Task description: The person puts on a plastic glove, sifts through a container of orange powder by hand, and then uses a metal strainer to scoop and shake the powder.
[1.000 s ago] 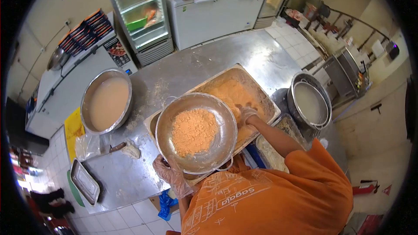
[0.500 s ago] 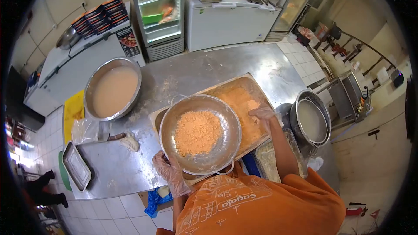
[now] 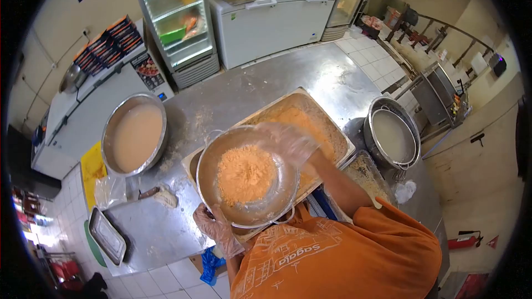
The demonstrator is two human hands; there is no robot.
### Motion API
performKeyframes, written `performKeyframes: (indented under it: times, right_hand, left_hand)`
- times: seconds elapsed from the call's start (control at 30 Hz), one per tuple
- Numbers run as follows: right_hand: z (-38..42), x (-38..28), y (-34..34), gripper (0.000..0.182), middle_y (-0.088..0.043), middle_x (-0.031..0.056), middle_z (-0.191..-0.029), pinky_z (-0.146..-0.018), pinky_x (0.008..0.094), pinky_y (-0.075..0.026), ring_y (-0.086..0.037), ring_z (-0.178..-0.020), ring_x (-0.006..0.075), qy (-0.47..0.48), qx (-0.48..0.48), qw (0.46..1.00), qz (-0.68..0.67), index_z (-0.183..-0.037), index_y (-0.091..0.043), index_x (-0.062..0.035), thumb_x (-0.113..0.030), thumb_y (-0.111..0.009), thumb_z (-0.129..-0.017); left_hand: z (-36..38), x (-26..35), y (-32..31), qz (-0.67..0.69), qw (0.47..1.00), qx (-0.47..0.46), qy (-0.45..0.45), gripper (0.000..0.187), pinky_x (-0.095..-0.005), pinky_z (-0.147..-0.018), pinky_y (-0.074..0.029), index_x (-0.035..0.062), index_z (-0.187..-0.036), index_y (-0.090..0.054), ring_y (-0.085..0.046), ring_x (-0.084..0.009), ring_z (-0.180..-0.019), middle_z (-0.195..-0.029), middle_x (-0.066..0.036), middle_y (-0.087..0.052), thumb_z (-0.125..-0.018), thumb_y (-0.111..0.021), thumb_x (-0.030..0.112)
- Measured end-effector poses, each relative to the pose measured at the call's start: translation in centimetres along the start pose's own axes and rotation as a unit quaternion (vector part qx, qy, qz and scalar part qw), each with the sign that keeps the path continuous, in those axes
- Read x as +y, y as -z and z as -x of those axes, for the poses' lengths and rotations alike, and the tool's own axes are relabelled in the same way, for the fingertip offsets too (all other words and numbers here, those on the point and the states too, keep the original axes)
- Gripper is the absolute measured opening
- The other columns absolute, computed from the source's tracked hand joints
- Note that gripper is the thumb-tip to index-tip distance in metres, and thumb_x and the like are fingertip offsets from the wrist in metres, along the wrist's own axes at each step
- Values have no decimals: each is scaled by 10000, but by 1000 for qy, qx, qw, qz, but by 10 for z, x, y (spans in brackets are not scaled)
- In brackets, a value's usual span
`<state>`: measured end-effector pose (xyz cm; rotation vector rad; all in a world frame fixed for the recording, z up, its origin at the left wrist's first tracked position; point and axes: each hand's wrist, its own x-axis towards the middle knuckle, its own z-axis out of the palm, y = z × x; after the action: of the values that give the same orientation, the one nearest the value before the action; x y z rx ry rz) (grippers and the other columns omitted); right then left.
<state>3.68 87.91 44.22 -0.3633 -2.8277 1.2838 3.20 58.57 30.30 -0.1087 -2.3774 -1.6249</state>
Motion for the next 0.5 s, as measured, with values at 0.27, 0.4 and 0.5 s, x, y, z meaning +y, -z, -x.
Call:
performKeyframes:
  times: [0.27, 0.4, 0.5]
  right_hand:
    - [-57, 231, -35, 728, -346, 230, -1484, -1085, 445, -356, -413, -1311, 384, -194, 134, 934, 270, -1454, -352, -118, -548, -526, -893]
    - [-69, 238, -61, 871, -146, 208, -1573, -1146, 537, -220, -193, -1432, 399, -180, 130, 943, 249, -1532, -178, -150, -578, -550, -871]
    - [-66, 178, -50, 863, -168, 193, -1573, -1145, 559, -207, -180, -1443, 383, -236, 35, 932, 273, -1529, -194, -165, -584, -549, -863]
  left_hand:
    - [-1, 7, 2, -31, 999, -7, 7, 222, -328, -689, -391, -14, -1015, -579, -431, -183, -768, -892, -83, -452, -850, -625, 128]
    - [-3, 6, 0, -41, 999, 4, -3, 214, -332, -693, -393, -6, -1004, -583, -438, -190, -773, -885, -83, -457, -844, -628, 129]
    - [-2, 4, 0, -46, 999, 7, -26, 224, -330, -699, -395, -1, -1017, -582, -445, -190, -787, -906, -86, -463, -842, -627, 132]
